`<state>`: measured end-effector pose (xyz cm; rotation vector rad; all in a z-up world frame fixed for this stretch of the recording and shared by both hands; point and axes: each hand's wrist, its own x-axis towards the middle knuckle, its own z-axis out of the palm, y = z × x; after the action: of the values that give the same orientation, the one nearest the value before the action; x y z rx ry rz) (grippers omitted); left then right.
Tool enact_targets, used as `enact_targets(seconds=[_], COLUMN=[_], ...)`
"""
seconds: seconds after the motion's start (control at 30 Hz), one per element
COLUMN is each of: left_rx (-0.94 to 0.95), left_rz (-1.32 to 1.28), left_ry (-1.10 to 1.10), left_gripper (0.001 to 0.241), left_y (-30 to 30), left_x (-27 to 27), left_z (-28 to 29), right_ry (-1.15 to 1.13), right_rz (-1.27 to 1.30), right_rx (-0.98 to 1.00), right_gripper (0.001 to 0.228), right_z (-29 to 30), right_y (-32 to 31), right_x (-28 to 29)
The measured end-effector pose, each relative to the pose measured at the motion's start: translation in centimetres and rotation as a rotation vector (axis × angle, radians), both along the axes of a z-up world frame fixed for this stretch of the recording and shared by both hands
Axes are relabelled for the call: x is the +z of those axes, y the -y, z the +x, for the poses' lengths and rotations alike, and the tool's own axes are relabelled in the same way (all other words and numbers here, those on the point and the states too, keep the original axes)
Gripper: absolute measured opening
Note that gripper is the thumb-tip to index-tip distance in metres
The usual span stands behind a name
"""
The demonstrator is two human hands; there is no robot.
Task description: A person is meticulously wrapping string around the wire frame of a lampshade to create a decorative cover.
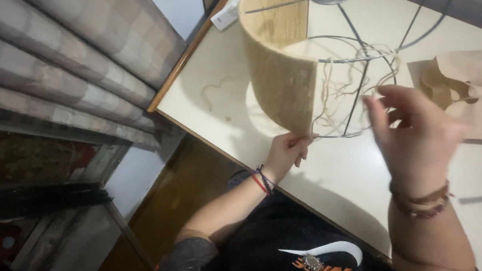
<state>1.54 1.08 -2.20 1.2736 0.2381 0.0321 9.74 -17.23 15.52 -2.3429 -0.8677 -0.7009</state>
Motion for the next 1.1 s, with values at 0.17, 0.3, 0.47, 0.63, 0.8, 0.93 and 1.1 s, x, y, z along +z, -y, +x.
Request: enact_targets(seconds=[0.17, 0.3, 0.47, 0.63, 0.8, 0.93, 1.1], left_rx=[0.05, 0.067, 0.123, 0.148, 0.165, 0.181, 0.162], left_rz=[0.074, 0.09, -0.01, -0.088, -0.075, -0.112, -0.134], left_ry=[-0.079, -0.072, -0.025, 0.02, 0.024, 0.059, 0.072], left_gripper=[0.017, 0.018, 0.022, 0.023, 0.024, 0.023, 0.02], left_y=[0.7, 0.7, 0.7, 0.8, 0.6, 0.6, 0.6], left_x=[-0.5, -1.2, 0.1, 0.0, 1.2, 0.7, 0.6], left_z=[0.3, 0.5, 0.5, 0.9, 0.9, 1.0, 1.0], right_ry=[-0.123, -0.239, 0.127, -0.24, -0.495, -0.336, -0.046], right_rz=[0.071, 0.283, 0.542, 0.011, -0.48, -0.425, -0.047], right_rx=[-0.005, 0.108, 0.925, 0.609, 0.007, -0.069, 0.058], right_gripper=[0.005, 0.004, 0.048, 0.017, 0.015, 0.017, 0.016], right_z=[1.5, 1.5, 2.0, -2.0, -2.4, -3.5, -5.9], right_y=[-4.7, -2.4, 3.9, 5.9, 6.7, 5.5, 1.3], right_x=[-1.3, -1.8, -5.8, -6.9, -10.6, -8.8, -6.6])
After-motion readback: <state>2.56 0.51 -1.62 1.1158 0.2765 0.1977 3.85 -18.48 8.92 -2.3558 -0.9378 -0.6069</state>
